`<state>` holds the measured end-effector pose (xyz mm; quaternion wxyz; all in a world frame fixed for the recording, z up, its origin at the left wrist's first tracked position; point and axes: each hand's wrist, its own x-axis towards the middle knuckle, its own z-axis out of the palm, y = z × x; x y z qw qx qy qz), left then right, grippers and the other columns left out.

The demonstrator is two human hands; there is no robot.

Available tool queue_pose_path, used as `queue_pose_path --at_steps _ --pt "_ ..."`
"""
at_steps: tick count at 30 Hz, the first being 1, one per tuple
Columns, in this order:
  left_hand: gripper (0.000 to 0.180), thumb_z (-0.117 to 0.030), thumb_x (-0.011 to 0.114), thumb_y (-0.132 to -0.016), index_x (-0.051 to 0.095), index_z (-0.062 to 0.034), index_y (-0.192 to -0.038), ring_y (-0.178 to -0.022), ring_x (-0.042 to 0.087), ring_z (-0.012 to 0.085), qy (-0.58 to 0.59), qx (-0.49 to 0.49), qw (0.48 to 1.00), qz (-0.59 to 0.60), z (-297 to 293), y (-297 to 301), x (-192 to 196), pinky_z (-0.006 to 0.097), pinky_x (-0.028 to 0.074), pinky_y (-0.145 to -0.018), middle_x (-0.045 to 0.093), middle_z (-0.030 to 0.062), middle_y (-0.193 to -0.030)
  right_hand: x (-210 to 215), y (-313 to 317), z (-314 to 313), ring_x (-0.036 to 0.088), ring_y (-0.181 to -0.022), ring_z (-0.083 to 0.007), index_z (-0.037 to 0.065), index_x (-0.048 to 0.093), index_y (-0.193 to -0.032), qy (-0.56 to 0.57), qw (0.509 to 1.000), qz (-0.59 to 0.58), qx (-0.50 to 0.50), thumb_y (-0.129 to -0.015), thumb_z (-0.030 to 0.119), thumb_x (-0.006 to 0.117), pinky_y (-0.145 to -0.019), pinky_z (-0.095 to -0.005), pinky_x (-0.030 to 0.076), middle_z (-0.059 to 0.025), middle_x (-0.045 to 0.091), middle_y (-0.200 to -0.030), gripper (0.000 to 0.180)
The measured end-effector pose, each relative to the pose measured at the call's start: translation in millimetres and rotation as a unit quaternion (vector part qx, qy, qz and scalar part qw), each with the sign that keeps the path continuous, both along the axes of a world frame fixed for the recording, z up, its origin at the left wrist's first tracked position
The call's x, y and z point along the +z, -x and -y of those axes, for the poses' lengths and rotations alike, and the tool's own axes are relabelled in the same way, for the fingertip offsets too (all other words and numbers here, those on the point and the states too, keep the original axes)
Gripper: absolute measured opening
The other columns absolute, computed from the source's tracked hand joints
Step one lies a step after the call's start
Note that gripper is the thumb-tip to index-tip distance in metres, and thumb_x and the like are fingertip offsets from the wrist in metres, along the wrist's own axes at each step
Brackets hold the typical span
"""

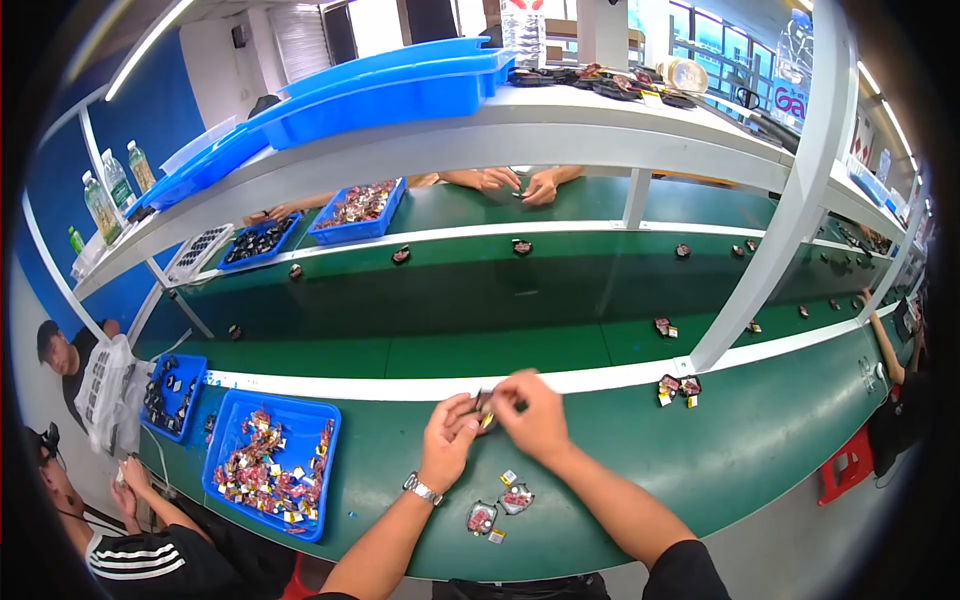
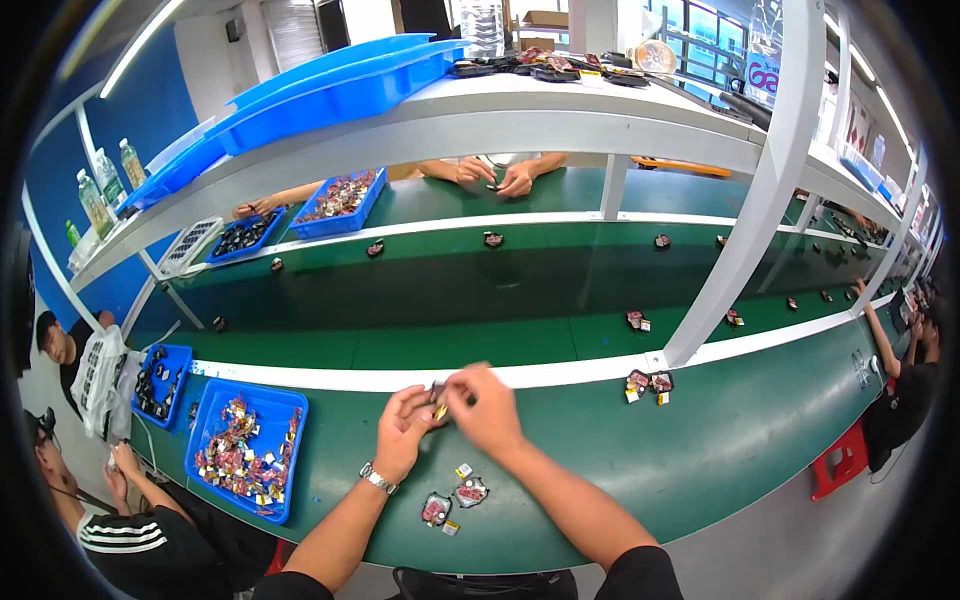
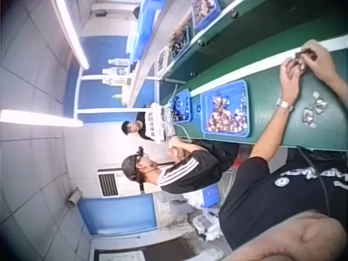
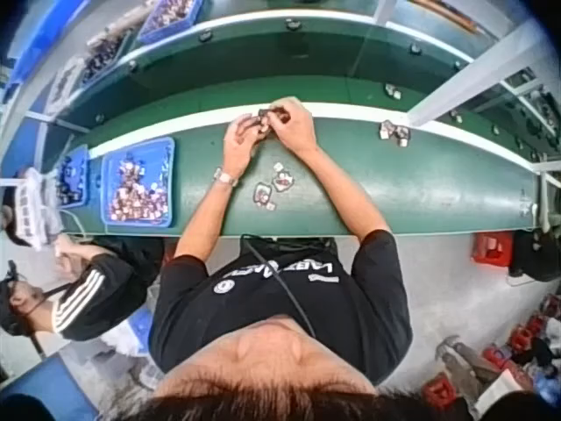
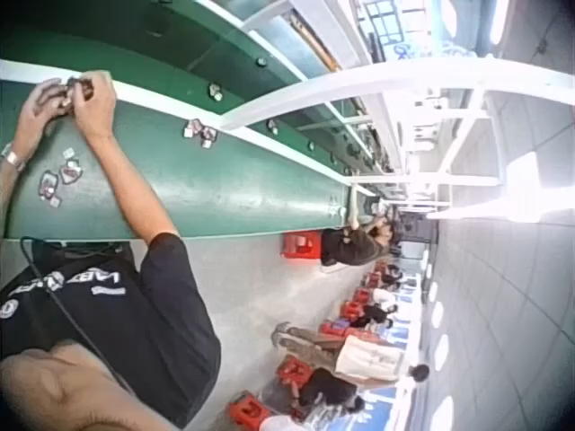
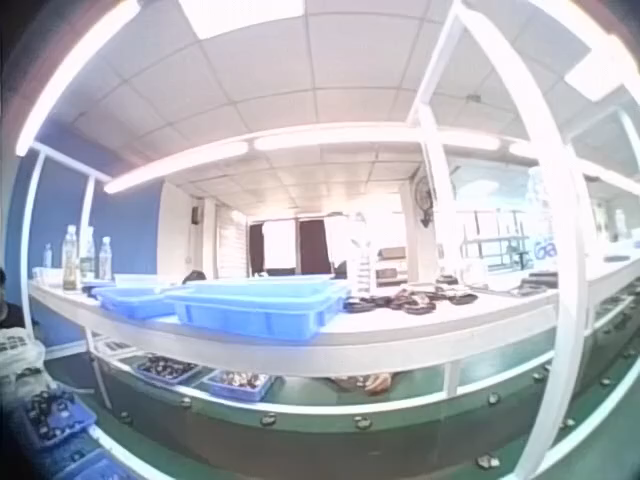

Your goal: Assembling small components on an industrial production line.

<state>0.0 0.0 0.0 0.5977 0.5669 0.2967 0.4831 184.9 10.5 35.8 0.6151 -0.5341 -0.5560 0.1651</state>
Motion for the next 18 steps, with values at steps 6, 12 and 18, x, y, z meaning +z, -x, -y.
queue_pose_path --at_steps 6,12,18 --pt "0.024 -0.004 0.053 -0.098 0.054 0.0032 -0.121 -0.103 0.067 0.0225 0.039 0.009 0.999 0.023 -6 -10 7 0.034 0.057 -0.085 0.065 0.0178 -0.118 -23 -97 -65 0.066 -0.066 -0.0251 -0.002 0.067 -0.088 0.063 0.98 -0.003 -0.187 -0.081 0.007 0.074 -0.066 -0.0353 0.055 -0.0134 0.066 -0.08 0.013" --pt "0.015 -0.007 0.055 -0.098 0.061 0.0025 -0.107 -0.088 0.068 0.0188 0.044 -0.007 0.999 -0.025 -7 5 5 0.03 0.055 -0.077 0.069 0.0139 -0.1 -20 -62 18 0.057 -0.096 -0.0318 0.001 0.058 -0.112 0.058 0.962 0.243 -0.111 -0.081 0.021 0.076 -0.086 -0.0426 0.047 -0.0167 0.058 -0.107 0.042" --pt "0.015 -0.016 0.064 -0.093 0.069 -0.0022 -0.087 -0.079 0.066 0.0138 -0.055 -0.045 0.961 -0.266 -9 -3 31 0.03 0.054 -0.07 0.069 0.0057 -0.082 5 -4 163 0.054 -0.101 -0.0337 0.001 0.057 -0.115 0.149 0.949 0.269 0.066 -0.072 0.035 0.085 -0.09 -0.0423 0.046 -0.0157 0.058 -0.108 0.061"
